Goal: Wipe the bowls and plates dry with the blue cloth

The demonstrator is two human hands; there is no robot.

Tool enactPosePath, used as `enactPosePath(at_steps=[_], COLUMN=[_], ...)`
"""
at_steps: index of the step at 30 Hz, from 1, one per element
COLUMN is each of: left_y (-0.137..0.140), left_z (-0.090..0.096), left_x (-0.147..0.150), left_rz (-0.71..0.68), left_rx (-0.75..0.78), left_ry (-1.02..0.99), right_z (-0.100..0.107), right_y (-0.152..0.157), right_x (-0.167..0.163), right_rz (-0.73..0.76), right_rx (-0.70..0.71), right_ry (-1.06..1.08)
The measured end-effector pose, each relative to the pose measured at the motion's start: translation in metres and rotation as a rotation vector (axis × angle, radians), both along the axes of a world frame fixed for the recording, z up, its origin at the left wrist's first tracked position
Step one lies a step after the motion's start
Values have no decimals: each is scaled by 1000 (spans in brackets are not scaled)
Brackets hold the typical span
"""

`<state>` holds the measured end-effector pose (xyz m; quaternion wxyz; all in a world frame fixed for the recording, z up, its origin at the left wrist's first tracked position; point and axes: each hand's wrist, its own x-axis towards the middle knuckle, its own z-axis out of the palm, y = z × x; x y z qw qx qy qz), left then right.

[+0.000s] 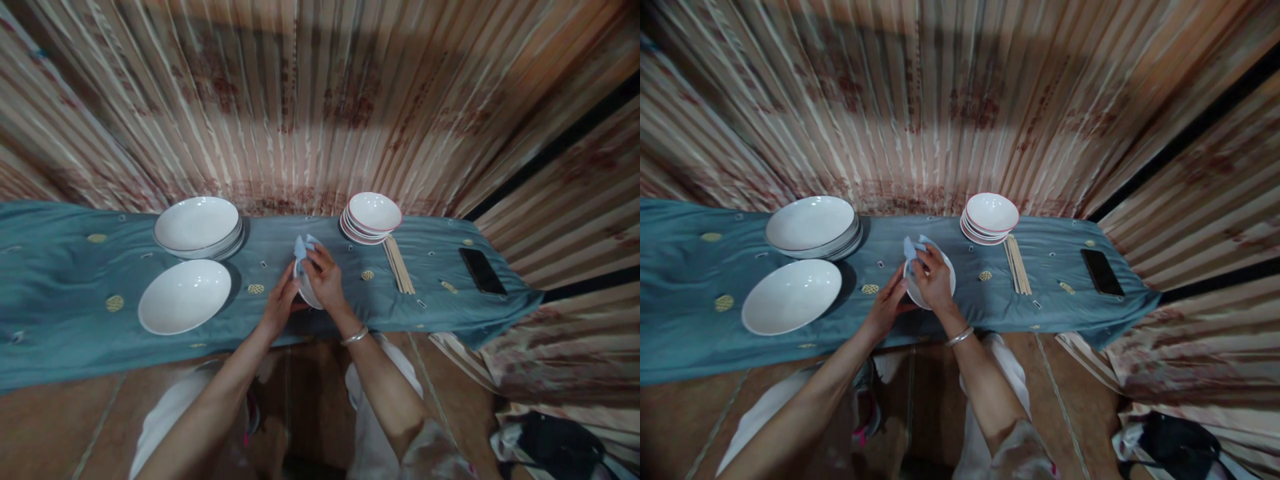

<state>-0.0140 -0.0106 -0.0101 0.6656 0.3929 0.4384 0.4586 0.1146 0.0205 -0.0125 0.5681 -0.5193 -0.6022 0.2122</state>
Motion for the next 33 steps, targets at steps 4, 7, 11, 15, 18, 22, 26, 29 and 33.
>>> enactPosePath(at_steps=[4,7,11,15,18,22,26,29,33], left_y=[1,1,1,1,1,2,2,1,3], left_z=[-3,-4,-3,2,4,2,0,1,3], left_x=[1,1,-1,-3,-3,-4,-6,-7,-8], left_rz=[39,48,30,-24,-23,15,43,49,72], left_rx=[-29,-38,-50,-50,-70,-94,-92,-84,-89], left_ry=[-26,-36,-58,-99,-87,-62,-58,-57,-54], right_z=[5,4,3,1,-3,-2,2,3,4], right_y=[-13,-23,-30,-31,-30,-32,-33,-33,-31], right_x=[-4,-3,4,16,25,36,40,37,32], right_rz=[107,185,266,379,451,499,430,295,198], right_rx=[16,-60,-208,-315,-364,-364,-348,-341,-320], right_ry=[4,84,169,183,111,-159,-493,-653,-741])
